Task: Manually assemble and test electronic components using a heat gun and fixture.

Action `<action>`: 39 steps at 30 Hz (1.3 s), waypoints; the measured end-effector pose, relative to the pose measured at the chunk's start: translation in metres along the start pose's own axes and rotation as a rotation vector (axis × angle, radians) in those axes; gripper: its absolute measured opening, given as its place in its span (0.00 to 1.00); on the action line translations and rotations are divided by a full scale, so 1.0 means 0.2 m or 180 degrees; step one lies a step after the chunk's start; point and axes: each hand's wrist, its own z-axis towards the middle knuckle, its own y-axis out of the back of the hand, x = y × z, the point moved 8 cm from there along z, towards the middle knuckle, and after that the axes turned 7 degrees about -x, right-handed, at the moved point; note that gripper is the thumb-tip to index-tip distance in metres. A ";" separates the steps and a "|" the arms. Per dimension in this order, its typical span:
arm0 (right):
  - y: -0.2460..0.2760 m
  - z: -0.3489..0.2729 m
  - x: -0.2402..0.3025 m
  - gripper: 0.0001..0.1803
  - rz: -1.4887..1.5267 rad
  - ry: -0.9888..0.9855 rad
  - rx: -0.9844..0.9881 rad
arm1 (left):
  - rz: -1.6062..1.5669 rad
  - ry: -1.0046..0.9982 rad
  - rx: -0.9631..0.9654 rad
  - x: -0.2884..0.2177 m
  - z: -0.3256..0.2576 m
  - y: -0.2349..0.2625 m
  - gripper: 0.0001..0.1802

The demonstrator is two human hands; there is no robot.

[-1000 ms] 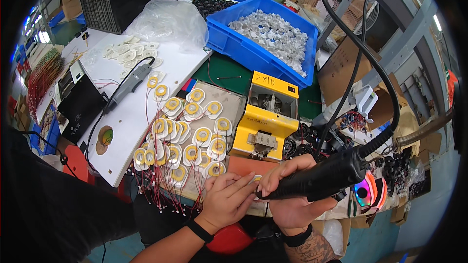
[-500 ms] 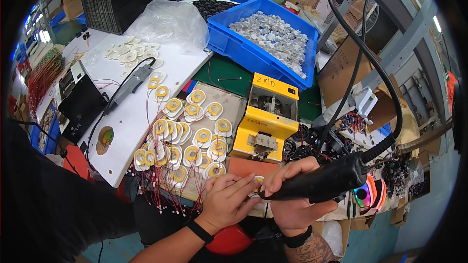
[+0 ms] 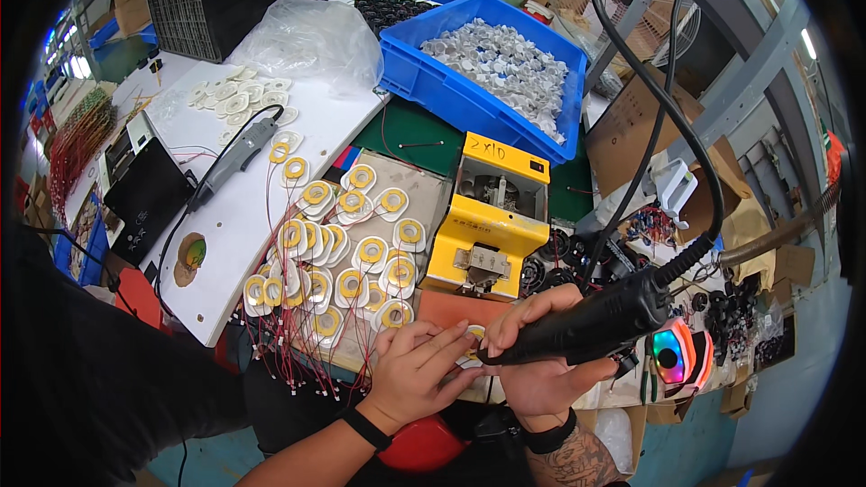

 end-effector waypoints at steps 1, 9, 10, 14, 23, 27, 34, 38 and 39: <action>0.01 0.00 0.00 0.54 0.0008 -0.0002 -0.0008 | 0.0005 -0.0004 0.0010 0.00 0.01 0.00 0.30; -0.05 -0.04 -0.06 0.56 -0.0308 -0.0174 0.0238 | 0.0072 0.0072 0.0076 0.01 0.00 0.01 0.25; -0.05 -0.05 -0.07 0.56 -0.0305 -0.0176 0.0239 | 0.0075 0.0074 0.0078 0.01 -0.01 0.01 0.25; -0.04 -0.03 -0.08 0.55 -0.0139 -0.0081 0.0227 | 0.0032 0.0037 -0.0005 0.00 0.00 0.03 0.25; 0.04 -0.03 0.25 0.51 0.0543 0.0497 -0.0093 | -0.0024 0.0078 -0.0085 -0.09 0.00 0.08 0.28; 0.13 -0.06 0.39 0.48 0.0516 0.0711 -0.0082 | 0.0040 0.0755 -0.0724 0.00 0.04 0.33 0.23; 0.17 -0.13 0.30 0.47 0.0403 0.0469 -0.0191 | 0.0718 0.1164 -0.0815 0.35 0.19 0.25 0.18; 0.17 -0.14 0.29 0.48 0.0367 0.0421 -0.0151 | 0.1201 0.0783 -0.0346 0.30 0.20 0.18 0.16; 0.18 -0.15 0.30 0.48 0.0329 0.0404 -0.0127 | 0.1255 0.0615 -0.0403 0.25 0.21 0.19 0.16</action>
